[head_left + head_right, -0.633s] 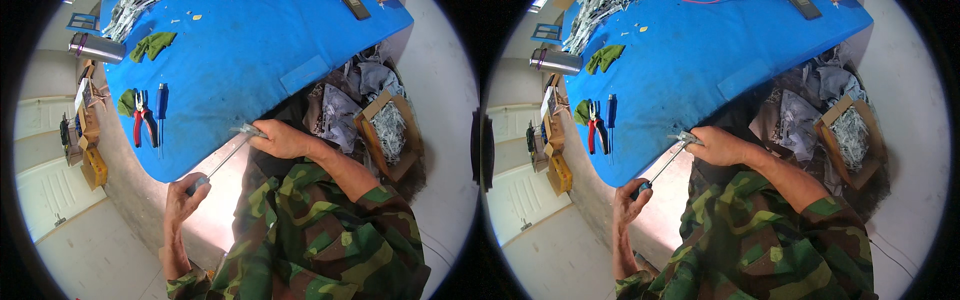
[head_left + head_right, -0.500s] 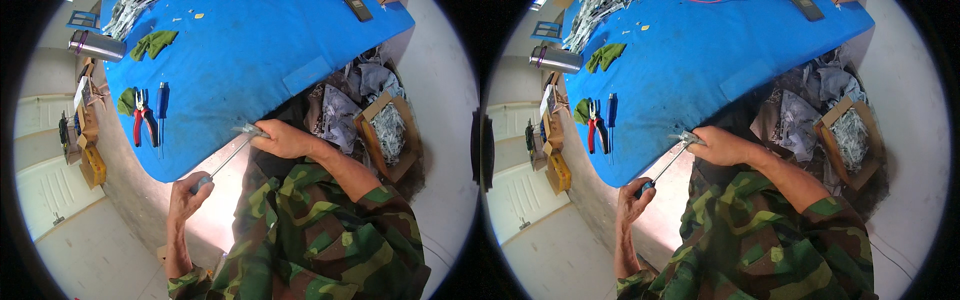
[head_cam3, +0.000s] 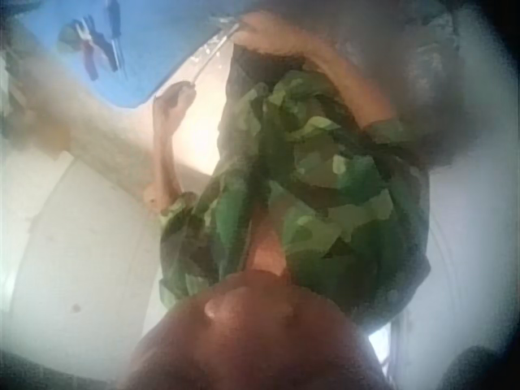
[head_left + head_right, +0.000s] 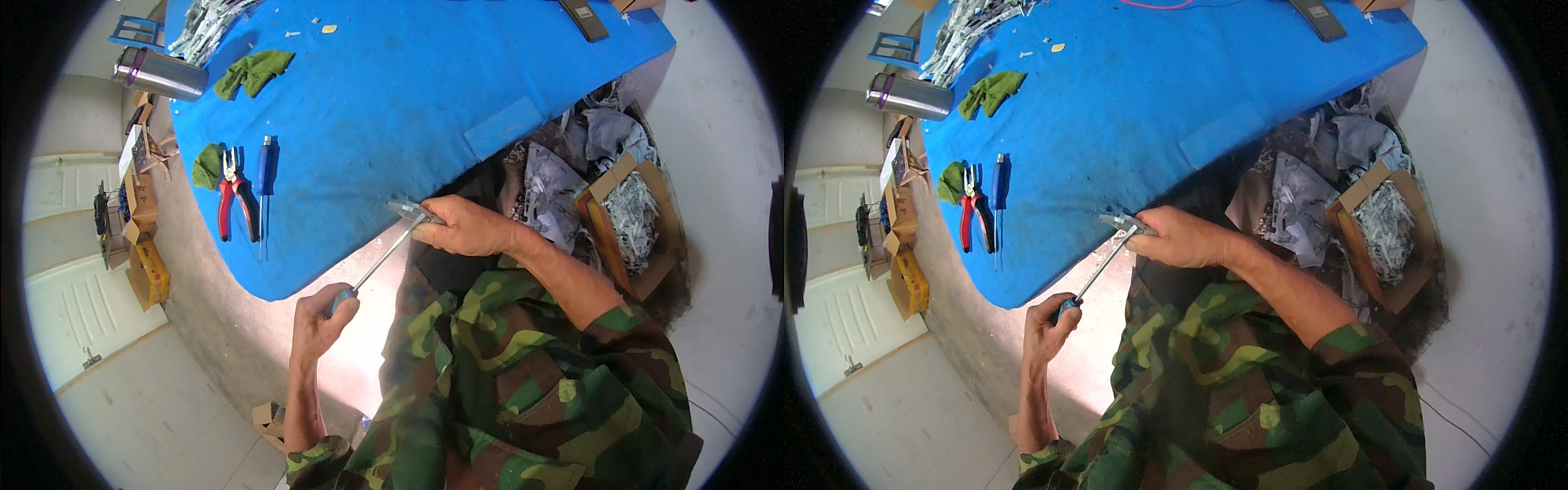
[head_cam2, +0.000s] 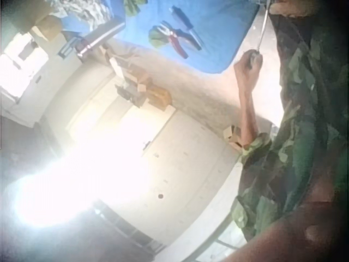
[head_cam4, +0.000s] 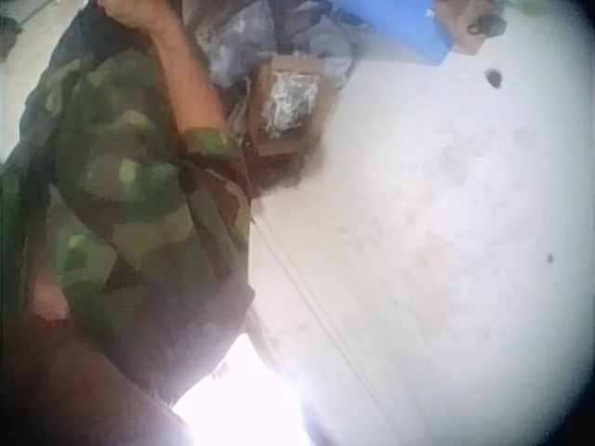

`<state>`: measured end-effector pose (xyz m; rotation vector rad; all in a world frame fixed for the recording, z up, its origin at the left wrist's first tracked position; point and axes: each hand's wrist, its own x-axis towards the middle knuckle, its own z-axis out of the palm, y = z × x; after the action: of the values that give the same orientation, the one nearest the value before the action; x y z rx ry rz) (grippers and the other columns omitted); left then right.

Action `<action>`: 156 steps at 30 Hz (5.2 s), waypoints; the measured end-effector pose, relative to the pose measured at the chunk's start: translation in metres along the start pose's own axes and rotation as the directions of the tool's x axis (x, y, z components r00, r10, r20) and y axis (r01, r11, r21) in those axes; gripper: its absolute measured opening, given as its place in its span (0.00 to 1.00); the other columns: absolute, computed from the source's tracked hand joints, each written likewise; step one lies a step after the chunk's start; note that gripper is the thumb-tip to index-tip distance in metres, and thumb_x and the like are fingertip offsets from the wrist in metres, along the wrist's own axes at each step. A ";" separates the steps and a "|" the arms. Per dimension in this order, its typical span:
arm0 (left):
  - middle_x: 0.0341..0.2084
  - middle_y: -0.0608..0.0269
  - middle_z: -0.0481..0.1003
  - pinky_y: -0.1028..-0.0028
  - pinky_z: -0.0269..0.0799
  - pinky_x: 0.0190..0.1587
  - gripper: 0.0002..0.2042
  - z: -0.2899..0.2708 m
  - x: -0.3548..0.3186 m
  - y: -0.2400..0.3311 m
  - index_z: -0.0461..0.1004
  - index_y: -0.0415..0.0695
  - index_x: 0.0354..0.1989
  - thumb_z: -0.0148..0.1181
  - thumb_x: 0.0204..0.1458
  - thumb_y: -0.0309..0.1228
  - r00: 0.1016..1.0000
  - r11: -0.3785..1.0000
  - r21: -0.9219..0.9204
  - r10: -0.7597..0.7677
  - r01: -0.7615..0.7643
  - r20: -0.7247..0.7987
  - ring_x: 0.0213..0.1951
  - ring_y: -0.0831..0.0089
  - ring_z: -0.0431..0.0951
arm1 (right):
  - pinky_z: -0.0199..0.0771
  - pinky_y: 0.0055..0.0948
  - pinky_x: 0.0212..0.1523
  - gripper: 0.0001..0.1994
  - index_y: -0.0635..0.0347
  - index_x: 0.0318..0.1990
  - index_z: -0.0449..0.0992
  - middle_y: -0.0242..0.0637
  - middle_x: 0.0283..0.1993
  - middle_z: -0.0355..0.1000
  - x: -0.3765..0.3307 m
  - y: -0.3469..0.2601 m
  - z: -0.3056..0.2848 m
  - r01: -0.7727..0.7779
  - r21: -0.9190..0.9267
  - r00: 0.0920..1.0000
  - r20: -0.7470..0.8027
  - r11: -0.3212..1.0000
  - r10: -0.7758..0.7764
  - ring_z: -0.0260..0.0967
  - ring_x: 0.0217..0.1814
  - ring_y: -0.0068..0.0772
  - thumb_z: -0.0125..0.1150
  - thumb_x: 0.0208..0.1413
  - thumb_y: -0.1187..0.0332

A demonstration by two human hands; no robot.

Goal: The person disassembles small electronic components by hand and using a screwdriver and pliers.

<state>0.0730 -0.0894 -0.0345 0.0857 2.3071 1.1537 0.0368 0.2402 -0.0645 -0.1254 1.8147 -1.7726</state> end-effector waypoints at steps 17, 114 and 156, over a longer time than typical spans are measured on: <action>0.21 0.55 0.78 0.68 0.71 0.26 0.13 0.004 -0.041 0.076 0.78 0.40 0.44 0.60 0.65 0.39 0.955 0.822 0.543 0.275 -0.172 -0.114 0.21 0.67 0.78 | 0.70 0.51 0.34 0.14 0.70 0.38 0.70 0.61 0.31 0.73 -0.007 0.001 0.025 0.073 -0.328 0.943 -0.284 0.942 -0.172 0.74 0.35 0.62 0.60 0.62 0.64; 0.33 0.46 0.82 0.65 0.78 0.41 0.19 0.117 -0.060 0.071 0.75 0.36 0.55 0.60 0.63 0.38 0.976 0.999 0.047 -0.012 0.022 -0.215 0.35 0.60 0.83 | 0.83 0.27 0.48 0.09 0.63 0.51 0.74 0.33 0.48 0.77 -0.034 0.028 0.040 0.514 0.545 0.733 -0.681 0.662 -0.008 0.75 0.48 0.22 0.60 0.67 0.72; 0.33 0.55 0.79 0.71 0.74 0.39 0.20 0.113 -0.075 0.097 0.70 0.35 0.60 0.58 0.67 0.37 0.979 0.999 -0.001 -0.038 0.039 -0.203 0.35 0.70 0.78 | 0.83 0.28 0.50 0.11 0.67 0.54 0.68 0.44 0.53 0.76 -0.029 0.031 0.044 0.538 0.443 0.709 -0.698 0.717 -0.100 0.78 0.51 0.31 0.56 0.68 0.74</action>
<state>0.1757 0.0308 0.0187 -0.0793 2.4756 1.1880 0.0914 0.2184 -0.0805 0.5066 1.5288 -2.8805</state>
